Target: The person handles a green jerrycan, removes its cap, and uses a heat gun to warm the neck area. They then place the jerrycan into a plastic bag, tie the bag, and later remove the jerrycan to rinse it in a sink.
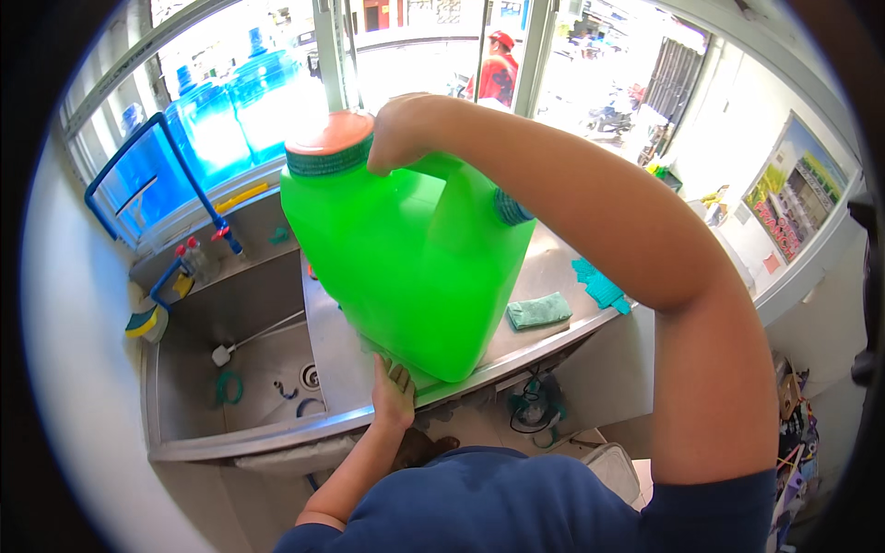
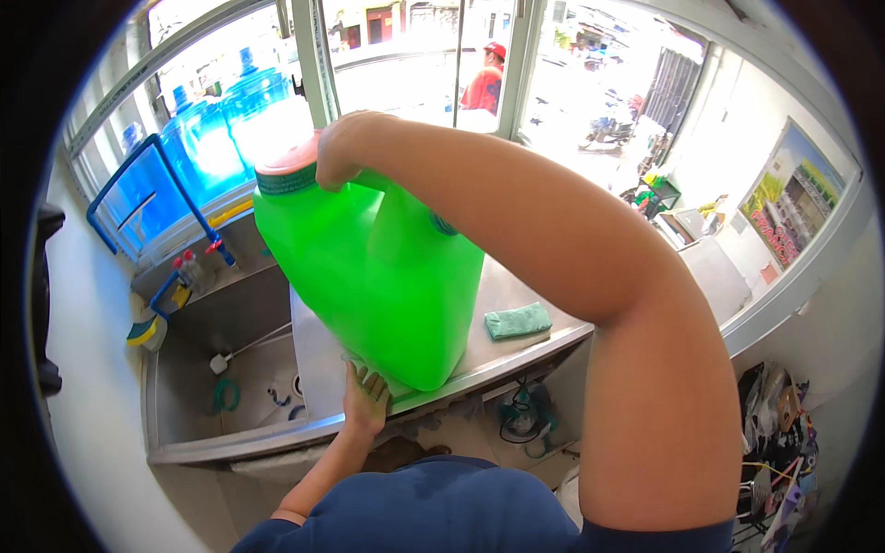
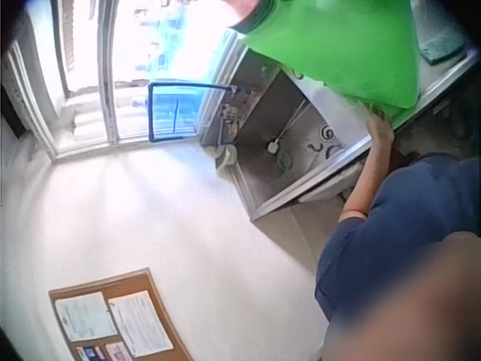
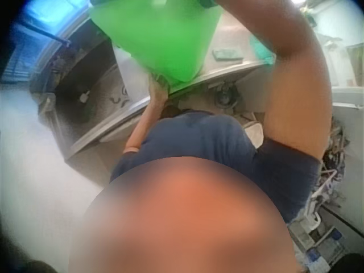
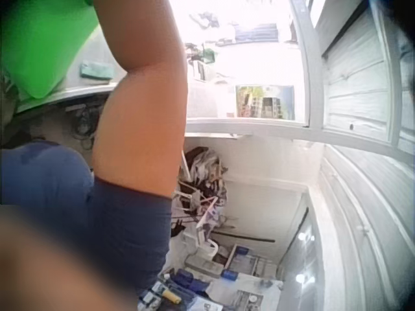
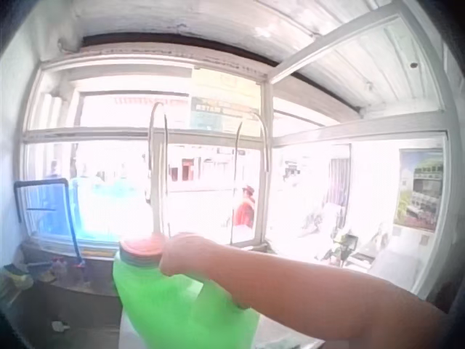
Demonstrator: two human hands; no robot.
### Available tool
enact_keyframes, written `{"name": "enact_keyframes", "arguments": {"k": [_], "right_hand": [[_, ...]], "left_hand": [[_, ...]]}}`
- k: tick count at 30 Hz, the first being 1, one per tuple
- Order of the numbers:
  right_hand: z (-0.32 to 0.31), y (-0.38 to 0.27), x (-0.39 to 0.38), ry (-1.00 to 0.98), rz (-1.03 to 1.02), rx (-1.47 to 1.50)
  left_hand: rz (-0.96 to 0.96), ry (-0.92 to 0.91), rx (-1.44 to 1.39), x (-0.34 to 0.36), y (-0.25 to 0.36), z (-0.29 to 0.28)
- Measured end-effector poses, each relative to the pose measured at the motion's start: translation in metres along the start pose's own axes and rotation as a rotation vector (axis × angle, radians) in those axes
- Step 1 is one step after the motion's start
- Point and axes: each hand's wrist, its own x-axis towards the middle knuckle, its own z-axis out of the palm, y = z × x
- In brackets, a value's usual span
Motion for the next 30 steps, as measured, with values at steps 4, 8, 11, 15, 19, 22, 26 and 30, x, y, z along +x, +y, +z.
{"name": "enact_keyframes", "arguments": {"k": [4, 8, 11, 15, 19, 22, 26, 30], "right_hand": [[0.011, 0.012, 0.011, -0.331, 0.209, 0.747], [0.018, 0.014, 0.007, -0.301, 0.042, 0.592], [0.015, 0.005, 0.0, -0.242, 0.051, 0.566], [0.006, -0.008, -0.019, -0.261, 0.064, 0.508], [-0.003, -0.016, -0.049, -0.306, 0.095, 0.407], [-0.003, -0.02, -0.076, -0.304, -0.002, 0.323], [0.002, -0.018, -0.12, -0.276, -0.17, 0.165], [0.007, -0.006, -0.18, -0.403, -0.09, 0.201]], "left_hand": [[-0.065, -0.032, -0.08, 0.037, 0.004, -0.004], [-0.102, -0.003, -0.268, 0.06, 0.016, 0.001], [-0.062, -0.045, -0.369, 0.059, 0.029, 0.015], [0.127, -0.305, -0.436, 0.05, 0.045, 0.027], [0.682, -0.256, 0.341, 0.06, 0.053, 0.014], [0.474, -0.292, 0.223, 0.077, 0.048, -0.001], [0.201, -0.256, -0.093, 0.075, 0.025, -0.016], [0.107, -0.205, -0.105, 0.042, 0.003, -0.023]]}}
